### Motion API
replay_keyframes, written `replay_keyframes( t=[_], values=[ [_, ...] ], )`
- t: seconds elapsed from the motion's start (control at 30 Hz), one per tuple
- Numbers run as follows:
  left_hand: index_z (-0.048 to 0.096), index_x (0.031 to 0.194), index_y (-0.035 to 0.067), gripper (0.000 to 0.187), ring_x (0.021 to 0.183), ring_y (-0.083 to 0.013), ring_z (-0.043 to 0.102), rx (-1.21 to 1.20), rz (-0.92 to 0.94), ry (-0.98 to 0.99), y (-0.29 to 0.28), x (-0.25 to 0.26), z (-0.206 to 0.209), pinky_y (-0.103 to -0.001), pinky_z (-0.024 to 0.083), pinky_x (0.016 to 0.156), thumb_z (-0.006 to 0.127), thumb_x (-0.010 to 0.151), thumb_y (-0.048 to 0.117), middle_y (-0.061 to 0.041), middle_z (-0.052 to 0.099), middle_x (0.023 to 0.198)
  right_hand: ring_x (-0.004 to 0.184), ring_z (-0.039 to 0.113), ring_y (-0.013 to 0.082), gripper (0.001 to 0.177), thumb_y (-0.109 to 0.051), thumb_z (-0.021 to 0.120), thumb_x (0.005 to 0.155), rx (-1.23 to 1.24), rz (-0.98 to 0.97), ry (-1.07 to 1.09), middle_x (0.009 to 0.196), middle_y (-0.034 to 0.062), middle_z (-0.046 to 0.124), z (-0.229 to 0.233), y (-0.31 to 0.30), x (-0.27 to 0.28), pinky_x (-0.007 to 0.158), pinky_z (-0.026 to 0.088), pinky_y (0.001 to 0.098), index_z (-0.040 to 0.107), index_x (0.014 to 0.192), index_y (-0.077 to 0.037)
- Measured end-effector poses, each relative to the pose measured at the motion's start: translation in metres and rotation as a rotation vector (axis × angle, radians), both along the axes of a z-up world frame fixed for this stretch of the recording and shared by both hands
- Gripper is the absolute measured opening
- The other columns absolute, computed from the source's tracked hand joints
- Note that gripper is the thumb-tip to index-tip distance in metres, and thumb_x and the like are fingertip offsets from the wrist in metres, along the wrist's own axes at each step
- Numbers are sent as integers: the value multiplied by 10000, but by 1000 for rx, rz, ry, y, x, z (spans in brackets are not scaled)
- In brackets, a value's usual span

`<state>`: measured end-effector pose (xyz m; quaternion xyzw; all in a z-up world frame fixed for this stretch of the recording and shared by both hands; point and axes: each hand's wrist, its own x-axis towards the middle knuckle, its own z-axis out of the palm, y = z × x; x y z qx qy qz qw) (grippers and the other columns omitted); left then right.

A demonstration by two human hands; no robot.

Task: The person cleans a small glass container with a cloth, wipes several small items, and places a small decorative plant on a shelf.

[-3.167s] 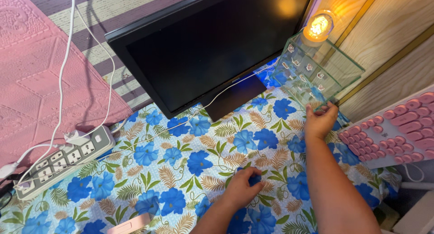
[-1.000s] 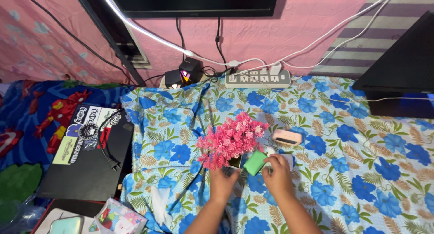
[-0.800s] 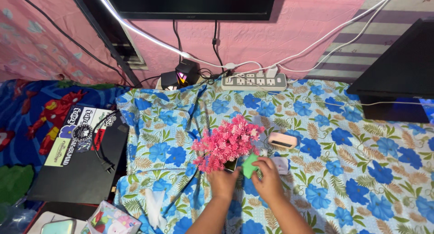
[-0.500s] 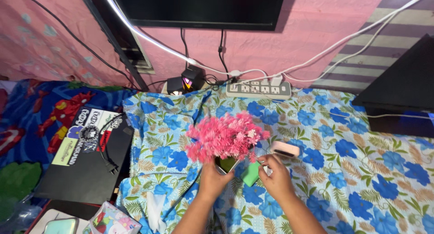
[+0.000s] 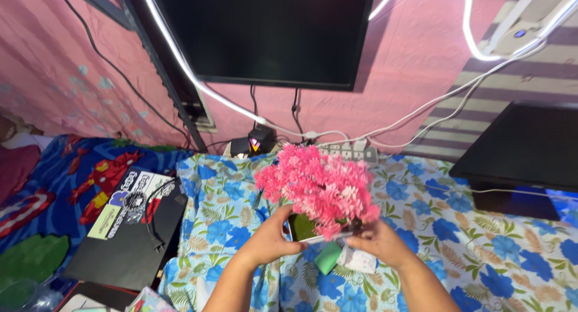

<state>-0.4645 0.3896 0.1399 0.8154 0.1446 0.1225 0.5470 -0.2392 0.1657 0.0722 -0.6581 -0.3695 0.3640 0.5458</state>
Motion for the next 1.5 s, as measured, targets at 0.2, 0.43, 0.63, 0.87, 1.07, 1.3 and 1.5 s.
replay_keyframes(
  t=[0.2,0.43,0.63,0.87,1.07,1.3,1.5],
  values=[
    [502,1471,81,864,1096,-201,645,-155,-236,6,5,10,-7,-336,550,929,844,688,208,-105,665,1290,1170,657,191,675,-56,877,747,228,211,62,1262,93,717,37,-14,-2,1026,515,382,607,1363,-2],
    [258,1591,184,806,1185,-303,620,-816,316,-201,-40,57,-55,-462,546,948,661,899,267,-128,513,1503,946,665,173,870,-130,930,628,211,-408,-248,1185,82,614,24,20,-34,773,584,335,465,1362,-85],
    [124,1591,276,885,1294,-283,581,-1144,229,-471,-89,54,-72,-475,511,1025,654,884,337,-70,436,1545,946,647,244,868,-179,932,573,112,-549,-521,1171,118,620,14,31,-85,743,545,351,503,1320,-64],
    [419,1491,139,646,1299,-279,569,-1089,151,-487,-74,44,-110,-512,477,1048,613,945,423,-90,572,1437,983,624,241,730,-199,928,663,205,-485,-608,1168,103,590,-20,25,-91,763,533,344,524,1260,-80],
    [512,1437,90,676,1248,-288,602,-1242,28,-444,-42,26,-109,-515,491,1013,540,949,557,-109,624,1392,1141,607,216,791,-136,913,709,257,-218,-428,1269,78,595,-18,8,-53,871,538,341,499,1381,-99],
    [532,1444,92,719,1315,-282,587,-1252,-253,-313,-27,33,-64,-474,474,1116,559,939,603,-99,601,1449,1331,549,241,1027,-141,932,696,85,147,-60,1443,139,564,39,-7,9,1109,430,373,347,1540,-122],
    [506,1494,81,820,1311,-272,600,-1228,-499,-218,-35,74,1,-467,473,1099,464,934,679,-93,611,1467,1309,533,205,968,-201,955,610,121,41,-345,1395,75,594,110,-39,35,1074,425,378,474,1441,-79]
  ],
)
